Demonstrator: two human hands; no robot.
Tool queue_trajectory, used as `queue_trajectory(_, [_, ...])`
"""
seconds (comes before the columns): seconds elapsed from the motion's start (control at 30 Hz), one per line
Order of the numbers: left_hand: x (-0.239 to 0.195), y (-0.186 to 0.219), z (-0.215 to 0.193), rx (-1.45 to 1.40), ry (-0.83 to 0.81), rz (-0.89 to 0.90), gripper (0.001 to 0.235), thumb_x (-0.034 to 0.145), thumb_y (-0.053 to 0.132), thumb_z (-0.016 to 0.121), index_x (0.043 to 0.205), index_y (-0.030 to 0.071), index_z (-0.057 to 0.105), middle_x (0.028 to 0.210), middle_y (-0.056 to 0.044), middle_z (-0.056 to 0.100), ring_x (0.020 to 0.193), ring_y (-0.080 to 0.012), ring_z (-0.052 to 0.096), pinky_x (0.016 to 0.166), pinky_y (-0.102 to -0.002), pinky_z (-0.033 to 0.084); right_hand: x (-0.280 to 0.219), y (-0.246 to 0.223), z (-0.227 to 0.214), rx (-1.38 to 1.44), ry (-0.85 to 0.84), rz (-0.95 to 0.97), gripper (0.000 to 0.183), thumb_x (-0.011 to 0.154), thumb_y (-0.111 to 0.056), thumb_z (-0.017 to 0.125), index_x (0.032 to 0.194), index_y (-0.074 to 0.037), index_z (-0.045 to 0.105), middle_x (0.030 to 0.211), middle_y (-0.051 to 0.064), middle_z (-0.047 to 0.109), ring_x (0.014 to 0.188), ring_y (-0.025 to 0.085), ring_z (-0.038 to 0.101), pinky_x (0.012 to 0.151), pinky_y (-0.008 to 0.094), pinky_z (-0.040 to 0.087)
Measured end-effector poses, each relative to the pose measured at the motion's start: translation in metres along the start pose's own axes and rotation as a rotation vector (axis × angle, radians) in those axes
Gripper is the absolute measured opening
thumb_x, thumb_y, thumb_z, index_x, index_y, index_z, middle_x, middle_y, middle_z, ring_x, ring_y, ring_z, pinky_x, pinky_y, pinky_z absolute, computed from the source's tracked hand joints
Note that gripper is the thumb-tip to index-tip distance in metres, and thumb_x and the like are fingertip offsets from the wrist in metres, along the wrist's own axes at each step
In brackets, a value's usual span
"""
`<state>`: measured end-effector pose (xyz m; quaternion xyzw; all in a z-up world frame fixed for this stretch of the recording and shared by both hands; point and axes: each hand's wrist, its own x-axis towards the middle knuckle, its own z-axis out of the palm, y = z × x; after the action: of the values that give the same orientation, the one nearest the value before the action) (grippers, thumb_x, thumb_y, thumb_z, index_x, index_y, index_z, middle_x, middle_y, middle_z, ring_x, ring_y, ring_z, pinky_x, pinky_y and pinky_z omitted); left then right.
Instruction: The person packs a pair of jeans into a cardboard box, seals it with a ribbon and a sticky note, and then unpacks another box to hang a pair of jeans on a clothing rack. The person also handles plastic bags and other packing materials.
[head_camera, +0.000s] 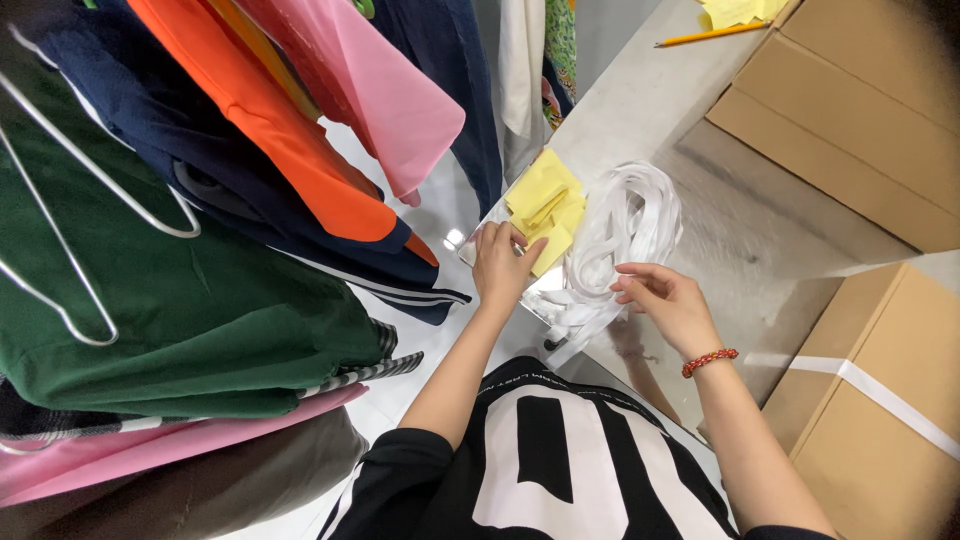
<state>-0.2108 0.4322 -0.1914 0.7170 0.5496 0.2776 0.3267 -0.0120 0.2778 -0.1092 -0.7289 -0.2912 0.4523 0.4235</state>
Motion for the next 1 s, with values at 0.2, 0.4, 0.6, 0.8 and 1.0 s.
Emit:
queue_trajectory(0.2, [0.013, -0.003, 0.001, -0.024, 0.032, 0.056, 0.031, 0.093, 0.041, 0.082, 0.105, 0.018, 0.064, 0.099, -0.003, 0.057, 0.108, -0.0302, 0.063, 0.095, -0.046, 0.056, -0.008, -0.004, -0.001, 0.025, 0.026, 0.009, 0.032, 0.102, -0.018, 0.073, 0.131, -0.004, 0.074, 0.109, 0.021, 0.079, 0.094, 0.024, 0.076, 0.084, 0.036, 0.061])
queue_trajectory(0.4, [0.016, 0.010, -0.009, 0.134, -0.007, 0.237, 0.024, 0.101, 0.029, 0.074, 0.124, 0.023, 0.070, 0.119, -0.002, 0.051, 0.109, -0.0282, 0.058, 0.093, -0.044, 0.057, -0.015, -0.004, -0.003, 0.031, 0.041, 0.010, 0.030, 0.103, -0.017, 0.072, 0.130, -0.004, 0.075, 0.108, 0.022, 0.079, 0.095, 0.026, 0.076, 0.086, 0.039, 0.061])
queue_trajectory(0.6, [0.041, 0.015, -0.006, 0.127, 0.044, 0.254, 0.029, 0.104, 0.032, 0.071, 0.132, 0.024, 0.068, 0.125, -0.004, 0.054, 0.113, -0.0300, 0.058, 0.094, -0.046, 0.056, -0.023, -0.006, -0.008, 0.022, 0.076, 0.018, 0.028, 0.105, -0.017, 0.070, 0.129, -0.005, 0.075, 0.108, 0.021, 0.079, 0.096, 0.027, 0.077, 0.086, 0.040, 0.061])
queue_trajectory(0.8, [0.050, -0.009, 0.019, 0.248, -0.024, 0.361, 0.016, 0.101, 0.038, 0.071, 0.102, 0.027, 0.083, 0.125, 0.004, 0.058, 0.122, -0.0239, 0.052, 0.093, -0.037, 0.048, -0.022, 0.000, -0.006, 0.059, 0.079, 0.020, 0.029, 0.105, -0.020, 0.070, 0.130, -0.005, 0.075, 0.107, 0.019, 0.079, 0.095, 0.024, 0.075, 0.085, 0.036, 0.061])
queue_trajectory(1.0, [0.054, -0.019, 0.027, 0.342, -0.013, 0.375, 0.015, 0.089, 0.028, 0.083, 0.104, 0.026, 0.080, 0.131, 0.005, 0.054, 0.127, -0.0240, 0.047, 0.097, -0.037, 0.044, -0.026, -0.003, -0.005, 0.067, 0.093, 0.027, 0.028, 0.106, -0.019, 0.069, 0.129, -0.005, 0.075, 0.107, 0.019, 0.079, 0.095, 0.024, 0.076, 0.085, 0.036, 0.061])
